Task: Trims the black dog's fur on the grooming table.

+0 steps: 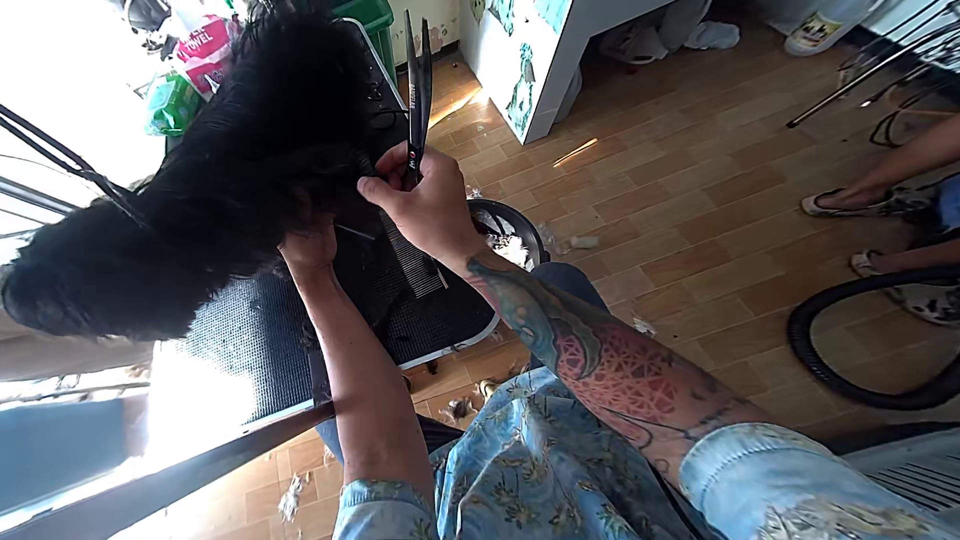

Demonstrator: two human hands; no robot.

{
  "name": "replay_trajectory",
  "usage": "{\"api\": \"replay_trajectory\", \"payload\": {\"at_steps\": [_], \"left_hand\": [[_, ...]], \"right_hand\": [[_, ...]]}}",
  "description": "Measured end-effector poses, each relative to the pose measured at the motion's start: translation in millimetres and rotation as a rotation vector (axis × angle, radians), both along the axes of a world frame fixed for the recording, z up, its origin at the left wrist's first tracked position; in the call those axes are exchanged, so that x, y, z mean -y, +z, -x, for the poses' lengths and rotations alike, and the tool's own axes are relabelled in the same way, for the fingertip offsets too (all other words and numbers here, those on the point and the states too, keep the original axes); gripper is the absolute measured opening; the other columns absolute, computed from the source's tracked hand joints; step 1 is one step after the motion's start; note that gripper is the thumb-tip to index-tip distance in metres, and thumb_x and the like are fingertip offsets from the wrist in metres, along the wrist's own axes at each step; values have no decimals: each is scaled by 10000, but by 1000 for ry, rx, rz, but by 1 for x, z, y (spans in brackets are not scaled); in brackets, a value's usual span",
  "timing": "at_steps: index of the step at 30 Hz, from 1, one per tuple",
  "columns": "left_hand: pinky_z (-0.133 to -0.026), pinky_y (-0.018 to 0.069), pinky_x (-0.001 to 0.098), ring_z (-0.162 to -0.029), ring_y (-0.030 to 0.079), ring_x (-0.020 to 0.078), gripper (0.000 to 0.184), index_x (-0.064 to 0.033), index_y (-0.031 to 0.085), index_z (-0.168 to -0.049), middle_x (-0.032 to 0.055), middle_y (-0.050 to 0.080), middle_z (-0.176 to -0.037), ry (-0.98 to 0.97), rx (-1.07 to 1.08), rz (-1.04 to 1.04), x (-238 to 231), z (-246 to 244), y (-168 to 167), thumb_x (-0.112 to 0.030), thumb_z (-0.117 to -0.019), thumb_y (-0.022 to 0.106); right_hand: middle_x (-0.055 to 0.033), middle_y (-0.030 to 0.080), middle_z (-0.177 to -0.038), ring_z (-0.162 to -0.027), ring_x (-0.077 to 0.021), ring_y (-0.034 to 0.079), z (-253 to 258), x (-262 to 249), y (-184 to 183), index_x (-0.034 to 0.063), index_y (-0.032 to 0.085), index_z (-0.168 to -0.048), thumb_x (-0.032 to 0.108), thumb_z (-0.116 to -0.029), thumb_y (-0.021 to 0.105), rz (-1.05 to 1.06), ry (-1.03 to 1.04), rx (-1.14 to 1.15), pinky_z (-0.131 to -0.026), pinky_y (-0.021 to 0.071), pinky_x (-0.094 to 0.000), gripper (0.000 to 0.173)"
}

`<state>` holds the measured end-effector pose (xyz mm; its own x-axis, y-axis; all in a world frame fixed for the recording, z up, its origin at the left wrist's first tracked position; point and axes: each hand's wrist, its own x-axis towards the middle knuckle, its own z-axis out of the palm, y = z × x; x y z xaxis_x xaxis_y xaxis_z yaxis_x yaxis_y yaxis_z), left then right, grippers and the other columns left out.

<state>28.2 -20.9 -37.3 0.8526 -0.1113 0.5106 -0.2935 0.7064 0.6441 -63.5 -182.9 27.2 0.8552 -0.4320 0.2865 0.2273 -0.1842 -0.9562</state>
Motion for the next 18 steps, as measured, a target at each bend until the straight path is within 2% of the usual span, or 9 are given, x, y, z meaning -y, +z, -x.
{"api": "replay_trajectory", "payload": {"at_steps": [2,5,7,10,14,15,16,17,18], "left_hand": [[-761,621,347,-864,714,154,138,-157,678,-1056,32,731,-975,-5,-2,4,0,1,1,-136,-1035,543],[-769,624,358,-869,716,157,120,-154,679,-1055,36,733,-975,-13,-4,2,-1,-1,-1,-148,-1027,563],[-793,619,358,-891,717,152,130,-164,680,-1057,28,736,-987,-10,11,-14,-3,-2,-2,-149,-1032,553],[-813,622,377,-904,723,169,115,-158,680,-1069,38,741,-997,-12,1,-10,-3,-2,-2,-165,-1031,572],[-822,618,372,-907,719,157,96,-164,690,-1057,28,740,-987,-19,3,10,-3,-2,-2,-170,-1012,606],[-829,614,371,-915,715,154,98,-166,686,-1054,25,737,-987,-14,6,11,-3,-2,-3,-160,-1013,597],[-831,613,368,-916,715,151,100,-166,686,-1050,24,738,-987,-11,11,11,-3,-2,-3,-156,-1012,594],[-827,612,361,-913,715,145,98,-171,686,-1043,20,740,-985,-10,12,11,-4,-2,-4,-159,-1010,595],[-825,612,357,-910,716,145,91,-171,689,-1039,19,740,-982,-16,10,15,-4,-2,-4,-160,-1003,607]], "right_hand": [[40,559,-652,-527,-77,500,-1,-1,1,104,704,-930,158,-846,766,-16,-5,6,-485,424,-265,118],[32,569,-644,-520,-88,507,-2,-1,-1,100,716,-918,88,-828,721,-69,13,-3,-471,426,-279,91],[-9,622,-664,-529,-122,564,-5,2,-2,78,734,-904,53,-826,710,-174,57,-29,-473,476,-310,85],[-71,676,-721,-549,-149,608,-9,8,1,26,732,-907,10,-868,699,-364,149,-95,-502,530,-307,54],[-73,643,-750,-541,-141,583,-8,20,1,5,695,-967,34,-936,667,-510,147,-194,-520,550,-296,51],[-79,639,-793,-576,-153,599,-5,23,-1,5,672,-1045,27,-930,659,-523,159,-219,-552,570,-315,118],[-94,649,-875,-655,-178,633,1,26,-5,5,630,-1165,-7,-889,638,-525,209,-239,-615,591,-347,277],[-108,657,-951,-747,-206,664,9,28,-10,9,565,-1280,-56,-810,605,-518,283,-245,-676,600,-378,476],[-115,660,-1050,-855,-230,691,21,30,-15,32,487,-1357,-107,-769,565,-492,388,-243,-750,616,-406,609]]}}
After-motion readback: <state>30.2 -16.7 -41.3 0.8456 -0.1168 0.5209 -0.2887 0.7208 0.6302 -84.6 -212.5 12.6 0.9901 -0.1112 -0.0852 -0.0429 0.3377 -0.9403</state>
